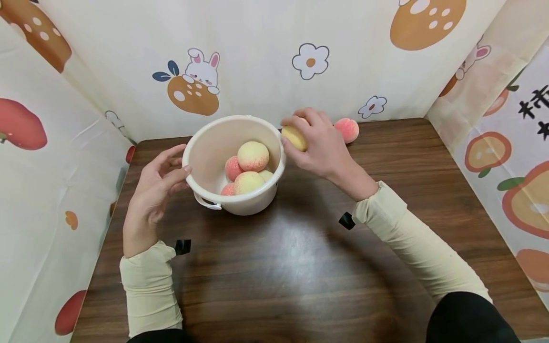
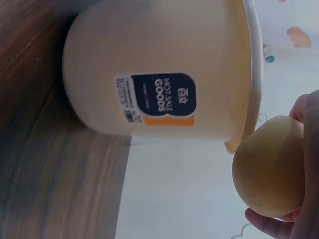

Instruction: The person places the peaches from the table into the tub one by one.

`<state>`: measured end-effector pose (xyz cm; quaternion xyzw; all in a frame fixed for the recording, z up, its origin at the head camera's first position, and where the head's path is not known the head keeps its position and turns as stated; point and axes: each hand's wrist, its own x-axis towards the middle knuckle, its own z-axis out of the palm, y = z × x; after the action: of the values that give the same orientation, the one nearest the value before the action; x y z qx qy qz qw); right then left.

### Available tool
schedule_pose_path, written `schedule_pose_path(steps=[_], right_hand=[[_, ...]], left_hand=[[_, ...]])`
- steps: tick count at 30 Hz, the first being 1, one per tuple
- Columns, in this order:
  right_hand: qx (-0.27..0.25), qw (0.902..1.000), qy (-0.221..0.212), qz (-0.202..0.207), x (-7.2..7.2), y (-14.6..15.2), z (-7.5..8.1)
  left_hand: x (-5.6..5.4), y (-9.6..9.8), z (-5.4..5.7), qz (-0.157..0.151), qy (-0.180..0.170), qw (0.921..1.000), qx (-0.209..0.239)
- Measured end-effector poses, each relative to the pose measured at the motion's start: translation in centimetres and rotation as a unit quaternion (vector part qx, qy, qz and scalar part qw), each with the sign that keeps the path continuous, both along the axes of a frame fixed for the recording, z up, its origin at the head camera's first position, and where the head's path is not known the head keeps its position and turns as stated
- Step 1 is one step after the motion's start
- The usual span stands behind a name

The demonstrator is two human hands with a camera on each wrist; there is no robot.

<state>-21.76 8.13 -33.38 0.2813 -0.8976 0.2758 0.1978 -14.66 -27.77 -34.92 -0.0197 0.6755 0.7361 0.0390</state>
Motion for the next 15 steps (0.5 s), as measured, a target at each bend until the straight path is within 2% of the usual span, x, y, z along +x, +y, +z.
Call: schedule_pose_path(steps=[7,15], right_hand=[[0.006,0.9988,0.043,0.022,0.0,-1.0,0.8],[0.016,0.9958,0.080,0.041,-0.3,-2.1,1.7]], left_hand=[[-0.3,0.1,-0.1,-0.004,-0.001,1.0000,-0.001],[0.1,-0.2,0.0,0.004,-0.005,0.9999,-0.009]])
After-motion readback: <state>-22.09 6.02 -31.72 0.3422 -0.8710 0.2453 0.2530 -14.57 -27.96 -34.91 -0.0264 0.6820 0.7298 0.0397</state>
